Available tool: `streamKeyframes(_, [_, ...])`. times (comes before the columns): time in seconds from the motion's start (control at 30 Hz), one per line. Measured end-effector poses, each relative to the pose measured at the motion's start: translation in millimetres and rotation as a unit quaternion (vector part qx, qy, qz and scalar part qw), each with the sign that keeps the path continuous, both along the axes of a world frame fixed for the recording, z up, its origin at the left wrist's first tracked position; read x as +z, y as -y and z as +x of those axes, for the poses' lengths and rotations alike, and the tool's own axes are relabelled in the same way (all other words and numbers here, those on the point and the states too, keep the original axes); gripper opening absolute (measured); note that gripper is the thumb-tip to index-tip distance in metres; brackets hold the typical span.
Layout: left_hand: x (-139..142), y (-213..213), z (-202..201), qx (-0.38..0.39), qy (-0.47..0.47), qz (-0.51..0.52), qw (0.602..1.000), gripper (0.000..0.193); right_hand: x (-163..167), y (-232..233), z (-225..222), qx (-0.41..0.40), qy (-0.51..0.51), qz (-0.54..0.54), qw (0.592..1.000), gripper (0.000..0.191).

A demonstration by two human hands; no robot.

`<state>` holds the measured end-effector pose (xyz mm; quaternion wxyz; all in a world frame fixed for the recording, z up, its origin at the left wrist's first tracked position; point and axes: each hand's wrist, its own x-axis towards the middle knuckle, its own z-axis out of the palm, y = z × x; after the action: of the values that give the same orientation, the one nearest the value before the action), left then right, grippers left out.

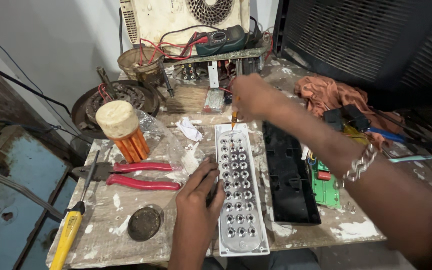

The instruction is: The person cleans the black plastic housing of a light fixture with a toothbrush, then works on the green circuit board with tweezers and a soldering iron, and presses LED bulbs into the white reflector panel using a pencil-like tool. They then hold the LED panel and work on it with a screwdriver.

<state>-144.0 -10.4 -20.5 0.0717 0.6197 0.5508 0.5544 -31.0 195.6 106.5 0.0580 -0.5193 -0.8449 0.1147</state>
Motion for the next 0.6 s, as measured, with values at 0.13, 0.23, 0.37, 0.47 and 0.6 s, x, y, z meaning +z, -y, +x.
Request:
streamKeyframes(0.13, [2, 0, 0, 0.004, -0.011, 0.000, 1.000, 0.024, 19, -11, -5, -0.038, 0.103, -0.086, 0.990, 0.030])
streamKeyframes(0.23, [3, 1, 0, 0.004, -0.004, -0.001, 1.000, 0.024, 15, -17, -3, -0.016, 0.115, -0.031, 0.993, 0.048])
streamKeyframes(0.37, [5, 1, 1, 0.010, 0.003, -0.018, 1.000, 0.024, 0, -25, 1, 0.049, 0.074, 0.073, 0.993, 0.025])
streamKeyframes(0.47, [6, 2, 1, 0.006, 0.016, -0.026, 1.000, 0.023, -4, -31, 2, 0.138, 0.068, 0.080, 0.985, 0.015])
streamKeyframes(0.6, [7, 2, 1, 0.004, 0.010, -0.006, 1.000, 0.023, -8, -29, 5, 0.234, 0.028, 0.122, 0.964, 0.020])
